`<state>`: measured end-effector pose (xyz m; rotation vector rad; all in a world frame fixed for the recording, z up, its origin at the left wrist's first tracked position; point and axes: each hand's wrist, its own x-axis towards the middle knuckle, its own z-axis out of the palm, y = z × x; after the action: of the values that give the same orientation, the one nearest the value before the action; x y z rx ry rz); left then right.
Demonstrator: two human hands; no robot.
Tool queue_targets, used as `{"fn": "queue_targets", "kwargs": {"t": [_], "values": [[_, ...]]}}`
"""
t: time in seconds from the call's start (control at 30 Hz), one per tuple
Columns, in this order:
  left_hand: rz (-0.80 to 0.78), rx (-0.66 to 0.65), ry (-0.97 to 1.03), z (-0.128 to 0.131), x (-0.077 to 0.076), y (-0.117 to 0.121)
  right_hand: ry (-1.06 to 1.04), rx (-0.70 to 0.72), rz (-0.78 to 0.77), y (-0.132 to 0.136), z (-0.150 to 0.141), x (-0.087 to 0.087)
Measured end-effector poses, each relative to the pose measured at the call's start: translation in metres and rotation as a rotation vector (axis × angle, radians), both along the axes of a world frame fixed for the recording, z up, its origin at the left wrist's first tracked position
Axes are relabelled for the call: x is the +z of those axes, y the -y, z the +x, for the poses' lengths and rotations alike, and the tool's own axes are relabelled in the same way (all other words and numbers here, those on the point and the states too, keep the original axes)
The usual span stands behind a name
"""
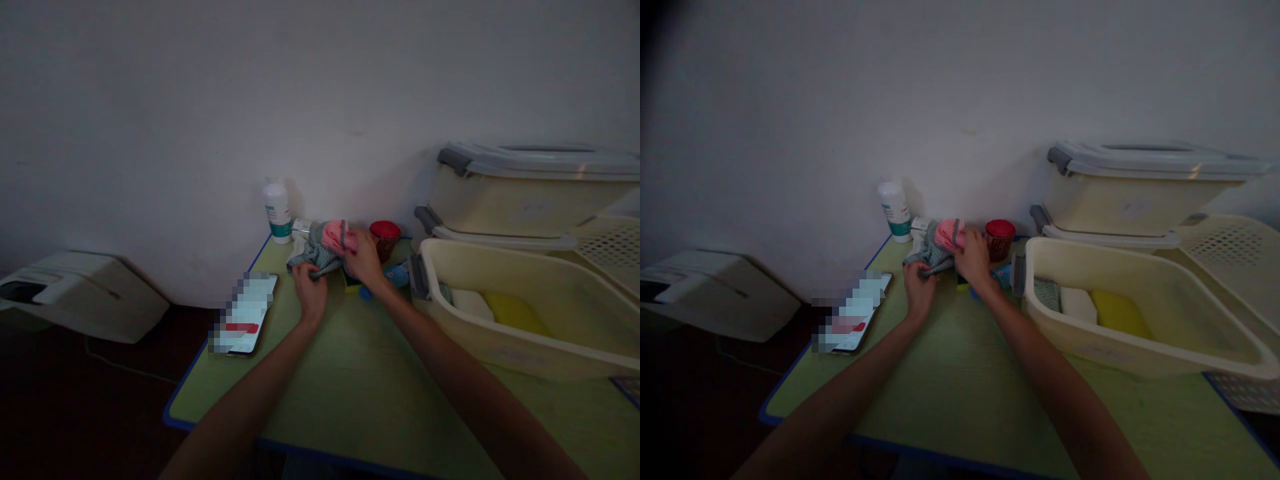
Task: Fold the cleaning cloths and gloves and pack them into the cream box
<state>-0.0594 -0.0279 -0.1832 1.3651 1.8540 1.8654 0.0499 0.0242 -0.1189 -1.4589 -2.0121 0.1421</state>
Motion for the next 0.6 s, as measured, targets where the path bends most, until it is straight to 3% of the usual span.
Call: {"fn": "queue_targets", "kwargs": {"t": [0.17, 0.37, 0.6], "values": [[0.018, -0.035, 0.000, 0.001, 0.000, 0.000, 0.171, -0.005, -0.040, 0.039, 0.014, -0.016], [0.012, -0.031, -0.005, 0.002, 0.002, 0.004, 0.480, -0.021, -0.091, 0.077, 0.032, -0.022], [-0.125, -0.068, -0.249, 0.009, 0.011, 0.015, 0.539, 0.034, -0.096, 0.100, 0.045, -0.022]]}}
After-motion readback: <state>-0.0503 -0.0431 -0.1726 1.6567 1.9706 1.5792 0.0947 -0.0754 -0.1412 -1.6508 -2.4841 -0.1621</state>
